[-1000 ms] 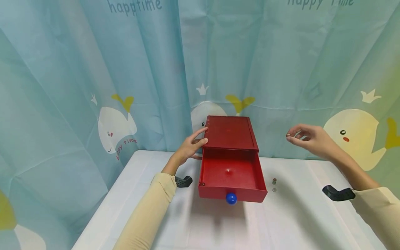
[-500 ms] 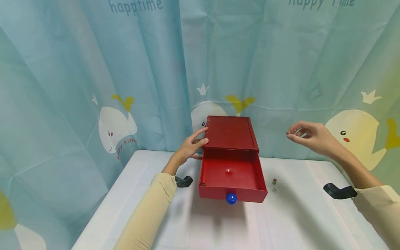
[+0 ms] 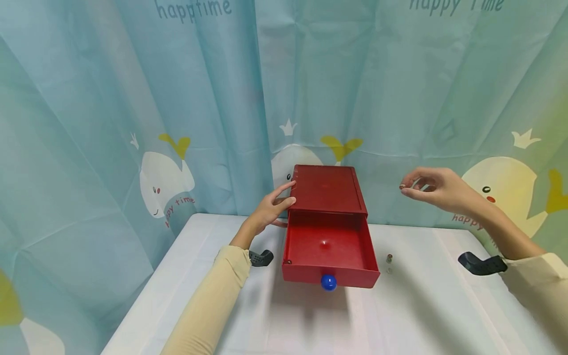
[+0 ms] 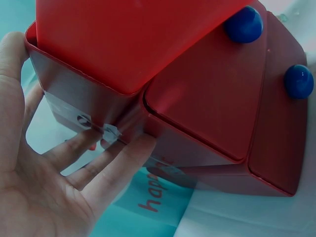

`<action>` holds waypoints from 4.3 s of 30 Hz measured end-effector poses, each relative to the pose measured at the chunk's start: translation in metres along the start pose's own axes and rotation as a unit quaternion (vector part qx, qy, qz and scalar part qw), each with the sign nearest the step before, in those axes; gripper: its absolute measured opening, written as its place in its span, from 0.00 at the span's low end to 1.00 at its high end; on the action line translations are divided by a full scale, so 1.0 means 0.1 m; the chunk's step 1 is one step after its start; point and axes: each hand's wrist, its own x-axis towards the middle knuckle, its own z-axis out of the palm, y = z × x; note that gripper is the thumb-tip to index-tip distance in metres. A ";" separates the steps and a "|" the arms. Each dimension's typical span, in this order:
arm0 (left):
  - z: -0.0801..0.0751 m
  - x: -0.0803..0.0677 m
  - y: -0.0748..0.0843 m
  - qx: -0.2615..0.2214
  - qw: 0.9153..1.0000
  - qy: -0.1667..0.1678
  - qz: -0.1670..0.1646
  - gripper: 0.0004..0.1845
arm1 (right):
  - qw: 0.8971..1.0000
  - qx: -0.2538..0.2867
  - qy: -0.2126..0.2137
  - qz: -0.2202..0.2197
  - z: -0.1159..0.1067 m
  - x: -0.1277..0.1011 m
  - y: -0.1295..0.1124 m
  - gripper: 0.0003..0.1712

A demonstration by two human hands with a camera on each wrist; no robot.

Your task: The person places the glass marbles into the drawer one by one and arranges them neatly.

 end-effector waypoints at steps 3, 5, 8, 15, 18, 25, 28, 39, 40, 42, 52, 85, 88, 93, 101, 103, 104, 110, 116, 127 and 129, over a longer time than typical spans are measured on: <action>0.00 -0.01 0.00 0.002 1.000 0.000 0.000 0.32 | 1.000 0.001 -0.022 -0.019 -0.01 0.04 -0.05 0.08; 0.00 -0.01 -0.01 0.004 1.000 0.000 0.002 0.32 | 0.999 0.000 -0.038 -0.029 -0.02 0.08 -0.09 0.09; -0.01 -0.02 -0.01 0.006 1.000 0.001 0.004 0.33 | 0.997 -0.003 -0.063 -0.045 -0.01 0.14 -0.15 0.09; -0.01 -0.01 -0.01 0.007 1.000 0.005 0.002 0.32 | 0.991 0.024 -0.114 -0.059 0.03 0.27 -0.32 0.09; 0.00 0.00 -0.01 0.007 1.000 0.006 0.000 0.32 | 0.989 0.035 -0.132 -0.064 0.05 0.32 -0.40 0.08; 0.00 0.00 0.00 0.009 1.000 0.006 0.002 0.32 | 0.983 0.036 -0.160 -0.078 0.14 0.44 -0.56 0.06; -0.01 0.01 -0.01 0.010 1.000 0.006 0.001 0.31 | 0.981 0.040 -0.171 -0.082 0.19 0.50 -0.61 0.05; -0.01 0.02 -0.02 0.006 1.000 0.006 0.000 0.31 | 0.968 0.072 -0.213 -0.115 0.41 0.67 -0.80 0.06; 0.00 0.02 -0.02 0.006 1.000 0.006 -0.001 0.31 | 0.967 0.072 -0.214 -0.116 0.43 0.68 -0.81 0.07; 0.00 0.02 -0.02 0.008 1.000 0.007 -0.002 0.31 | 0.966 0.073 -0.217 -0.117 0.47 0.71 -0.85 0.07; 0.00 0.02 -0.02 0.010 1.000 0.009 0.001 0.31 | 0.959 0.093 -0.230 -0.137 0.73 0.83 -0.99 0.09; 0.00 0.02 -0.02 0.008 1.000 0.012 -0.003 0.32 | 0.949 0.100 -0.248 -0.165 1.17 0.92 -1.01 0.07; -0.01 0.02 -0.03 0.009 1.000 0.013 -0.003 0.31 | 0.950 0.099 -0.247 -0.165 1.18 0.93 -1.01 0.07; 0.00 0.01 -0.03 0.012 1.000 0.012 -0.001 0.32 | 0.950 0.094 -0.247 -0.163 1.18 0.93 -1.01 0.07; -0.01 0.01 -0.02 0.011 1.000 0.012 -0.002 0.32 | 0.950 0.091 -0.252 -0.162 1.19 0.93 -0.99 0.07; -0.01 0.01 -0.02 0.013 1.000 0.012 -0.001 0.32 | 0.950 0.091 -0.250 -0.161 1.19 0.93 -0.98 0.09; -0.01 0.01 -0.03 0.014 1.000 0.012 -0.001 0.32 | 0.951 0.090 -0.249 -0.159 1.19 0.93 -0.98 0.11; 0.00 0.02 -0.03 0.016 1.000 0.012 -0.002 0.31 | 0.954 0.088 -0.243 -0.153 1.19 0.92 -0.96 0.17; 0.00 0.01 -0.02 0.018 1.000 0.013 -0.004 0.32 | 0.955 0.083 -0.239 -0.155 1.17 0.91 -0.96 0.18; 0.00 0.01 -0.01 0.022 1.000 0.013 -0.003 0.32 | 0.961 0.070 -0.229 -0.141 1.07 0.87 -0.90 0.21; 0.00 0.01 -0.01 0.022 1.000 0.013 -0.004 0.32 | 0.961 0.067 -0.229 -0.136 1.06 0.85 -0.89 0.22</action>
